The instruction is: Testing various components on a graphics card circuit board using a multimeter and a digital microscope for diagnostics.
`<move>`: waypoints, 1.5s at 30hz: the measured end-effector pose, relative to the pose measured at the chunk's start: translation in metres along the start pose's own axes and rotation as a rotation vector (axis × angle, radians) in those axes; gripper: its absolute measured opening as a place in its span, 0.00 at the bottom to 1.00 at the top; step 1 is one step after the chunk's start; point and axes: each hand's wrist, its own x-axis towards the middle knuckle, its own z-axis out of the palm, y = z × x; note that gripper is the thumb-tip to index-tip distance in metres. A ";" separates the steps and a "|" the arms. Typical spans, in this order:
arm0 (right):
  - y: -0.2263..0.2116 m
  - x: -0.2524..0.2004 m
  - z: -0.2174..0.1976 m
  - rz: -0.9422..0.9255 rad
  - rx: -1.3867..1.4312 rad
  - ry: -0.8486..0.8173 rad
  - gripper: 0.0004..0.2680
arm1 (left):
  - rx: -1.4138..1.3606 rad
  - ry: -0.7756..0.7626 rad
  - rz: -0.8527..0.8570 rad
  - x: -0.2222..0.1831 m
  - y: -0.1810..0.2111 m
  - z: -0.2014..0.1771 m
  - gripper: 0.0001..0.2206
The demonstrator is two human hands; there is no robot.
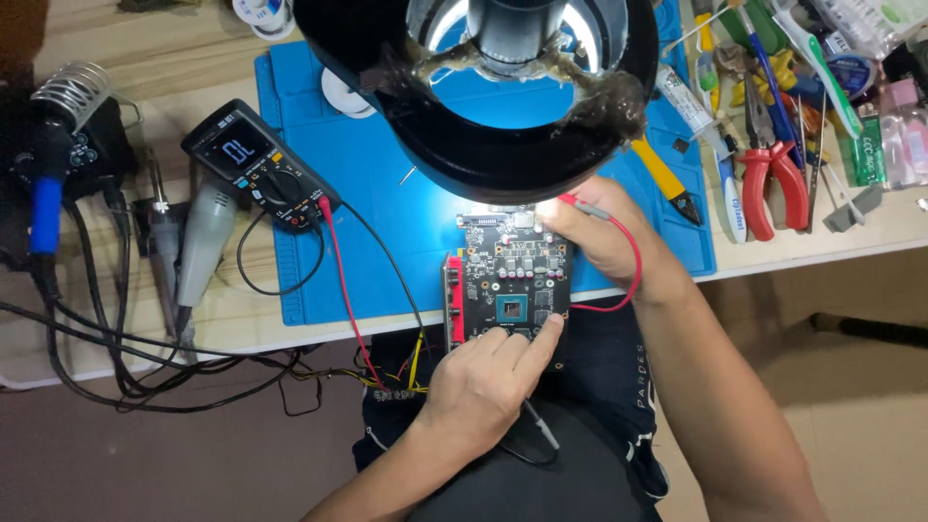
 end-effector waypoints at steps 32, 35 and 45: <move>-0.010 0.031 -0.038 0.461 -0.341 -0.092 0.20 | -0.391 -0.150 0.192 -0.019 -0.045 -0.065 0.25; -0.006 0.032 -0.040 0.466 -0.296 -0.075 0.19 | -0.354 -0.092 0.161 -0.027 -0.045 -0.064 0.23; 0.031 0.031 -0.069 0.300 0.055 -0.084 0.12 | -0.305 0.101 0.028 -0.043 -0.041 -0.056 0.18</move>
